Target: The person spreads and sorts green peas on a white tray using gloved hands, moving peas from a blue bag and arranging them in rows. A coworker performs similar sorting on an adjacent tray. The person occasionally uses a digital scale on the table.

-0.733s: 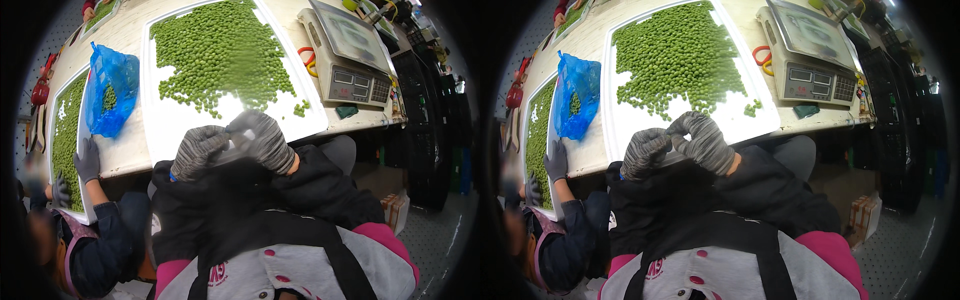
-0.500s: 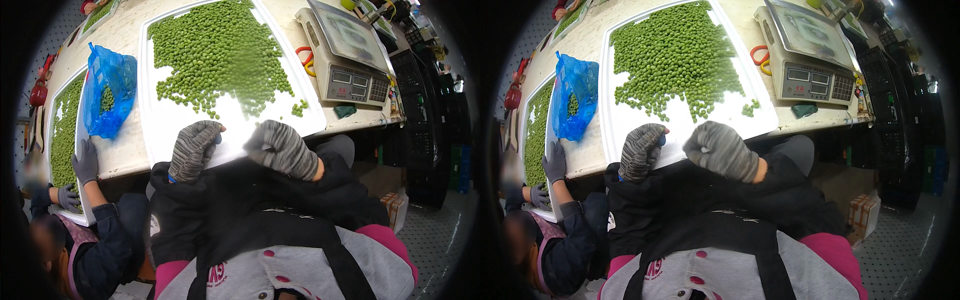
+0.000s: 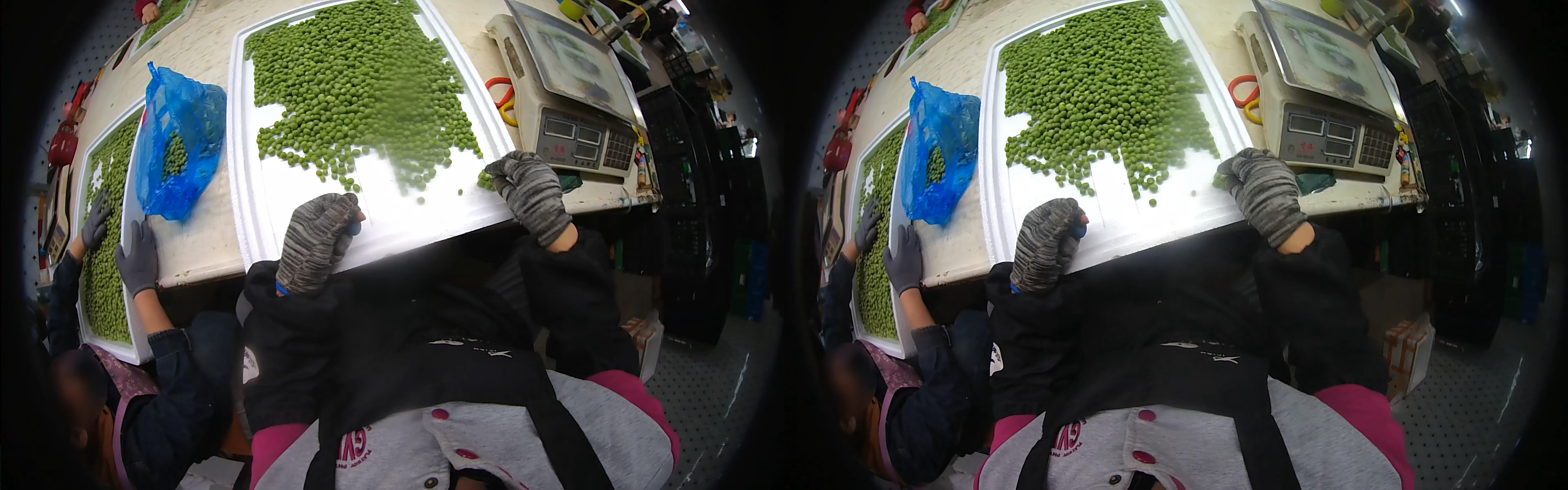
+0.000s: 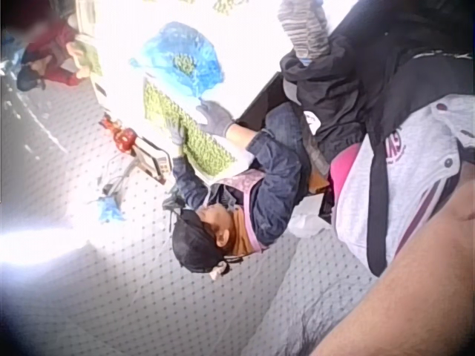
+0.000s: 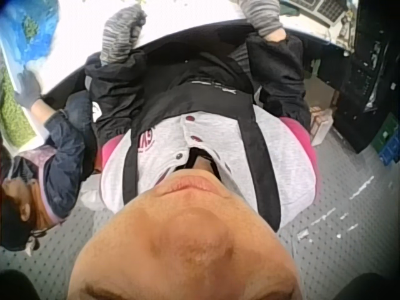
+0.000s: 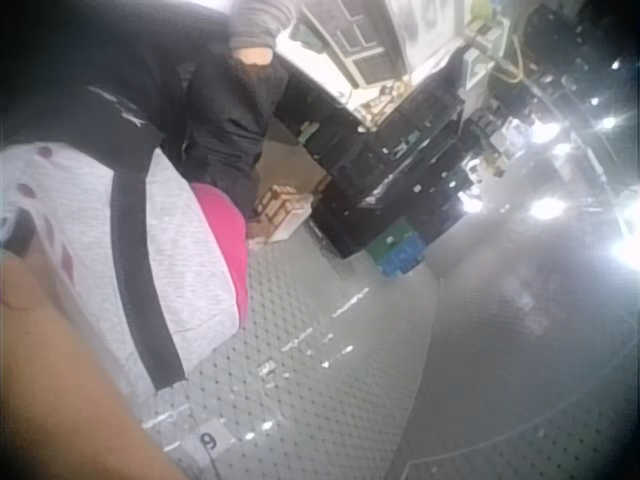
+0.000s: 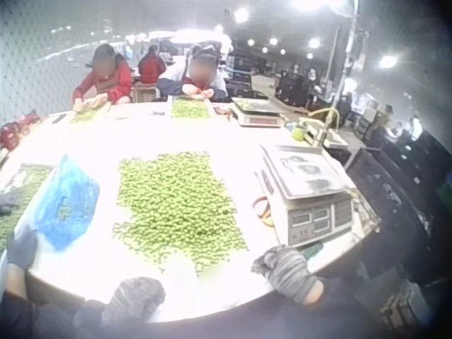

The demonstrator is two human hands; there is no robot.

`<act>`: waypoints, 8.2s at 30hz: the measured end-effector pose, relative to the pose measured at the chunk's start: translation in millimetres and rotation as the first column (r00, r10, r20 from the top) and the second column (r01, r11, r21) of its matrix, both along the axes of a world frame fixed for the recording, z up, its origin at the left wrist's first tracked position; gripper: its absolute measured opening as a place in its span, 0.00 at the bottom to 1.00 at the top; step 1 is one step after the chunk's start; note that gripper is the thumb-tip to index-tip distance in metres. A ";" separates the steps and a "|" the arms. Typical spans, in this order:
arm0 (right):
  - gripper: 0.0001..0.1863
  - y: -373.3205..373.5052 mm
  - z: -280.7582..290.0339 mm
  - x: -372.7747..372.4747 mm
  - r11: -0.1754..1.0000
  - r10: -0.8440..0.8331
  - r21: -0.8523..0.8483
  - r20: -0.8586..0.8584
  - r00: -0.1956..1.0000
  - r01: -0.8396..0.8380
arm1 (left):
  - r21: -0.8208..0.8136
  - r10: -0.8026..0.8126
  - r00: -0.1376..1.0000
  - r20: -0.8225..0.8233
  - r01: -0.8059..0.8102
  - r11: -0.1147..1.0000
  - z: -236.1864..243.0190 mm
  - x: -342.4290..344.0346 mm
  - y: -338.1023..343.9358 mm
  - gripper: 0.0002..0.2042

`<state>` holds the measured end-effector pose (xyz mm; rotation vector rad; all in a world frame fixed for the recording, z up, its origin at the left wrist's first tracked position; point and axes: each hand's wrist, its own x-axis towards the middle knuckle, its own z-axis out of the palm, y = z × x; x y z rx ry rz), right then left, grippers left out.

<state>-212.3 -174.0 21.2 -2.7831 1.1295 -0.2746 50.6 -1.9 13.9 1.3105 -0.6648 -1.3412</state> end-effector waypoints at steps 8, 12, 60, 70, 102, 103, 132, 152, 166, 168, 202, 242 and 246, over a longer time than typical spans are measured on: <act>0.07 -25.1 5.2 29.1 0.992 0.112 0.005 -0.523 0.845 -0.129 | -0.227 -0.004 0.980 0.197 0.049 0.973 -10.3 0.4 -2.4 0.11; 0.08 -37.9 12.7 38.6 0.976 0.201 0.178 -0.529 0.824 -0.124 | -0.160 0.016 0.995 -0.096 -0.031 0.987 -12.9 1.4 -1.0 0.09; 0.14 -111.5 -31.8 18.5 0.592 -0.553 0.672 0.741 0.381 -0.446 | 0.130 -0.064 -0.195 0.979 0.350 0.928 4.6 3.6 -101.8 0.27; 0.14 -117.9 -32.7 16.7 0.589 -0.565 0.701 0.713 0.414 -0.403 | 0.547 -0.435 -0.350 0.829 0.666 0.507 42.1 -27.7 -76.3 0.19; 0.13 -116.3 -32.8 14.9 0.583 -0.608 0.745 0.664 0.435 -0.324 | 0.321 -0.302 0.301 0.905 -0.016 0.947 32.6 -9.8 -81.6 0.13; 0.13 -116.9 -33.4 14.3 0.586 -0.606 0.742 0.668 0.432 -0.325 | 0.452 -0.436 0.215 0.874 -0.027 0.892 33.3 -11.8 -87.4 0.13; 0.13 -69.2 -7.8 31.1 0.521 -0.222 0.701 0.662 0.716 -0.487 | 0.703 -0.697 0.185 0.693 0.038 0.710 5.9 -29.0 -145.6 0.11; 0.16 -62.8 -6.2 31.8 0.443 -0.141 0.780 0.547 0.825 -0.442 | 0.011 0.178 0.954 0.241 -0.186 0.982 7.6 -78.8 -119.3 0.07; 0.10 -62.6 -8.5 35.8 0.501 -0.173 0.741 0.591 0.788 -0.447 | 0.002 0.120 0.915 0.386 -0.131 0.991 7.2 -91.7 -120.5 0.07; 0.09 -63.1 -6.6 35.2 0.464 -0.183 0.762 0.581 0.793 -0.452 | 0.015 0.090 0.917 0.388 -0.104 0.994 6.9 -90.6 -119.3 0.07; 0.10 -15.0 3.8 20.0 0.274 0.750 0.602 0.355 0.558 -0.750 | 0.064 0.085 0.613 0.786 -0.217 0.974 10.3 -11.6 -47.6 0.06; 0.10 -26.1 -0.2 23.7 0.147 0.746 0.584 0.464 0.477 -0.798 | 0.600 -0.606 -0.176 0.776 0.502 0.623 36.7 -58.4 -126.4 0.22; 0.09 -25.8 0.7 23.5 0.132 0.733 0.626 0.461 0.501 -0.769 | 0.468 -0.664 0.264 0.700 0.533 0.705 56.0 -38.5 -132.5 0.15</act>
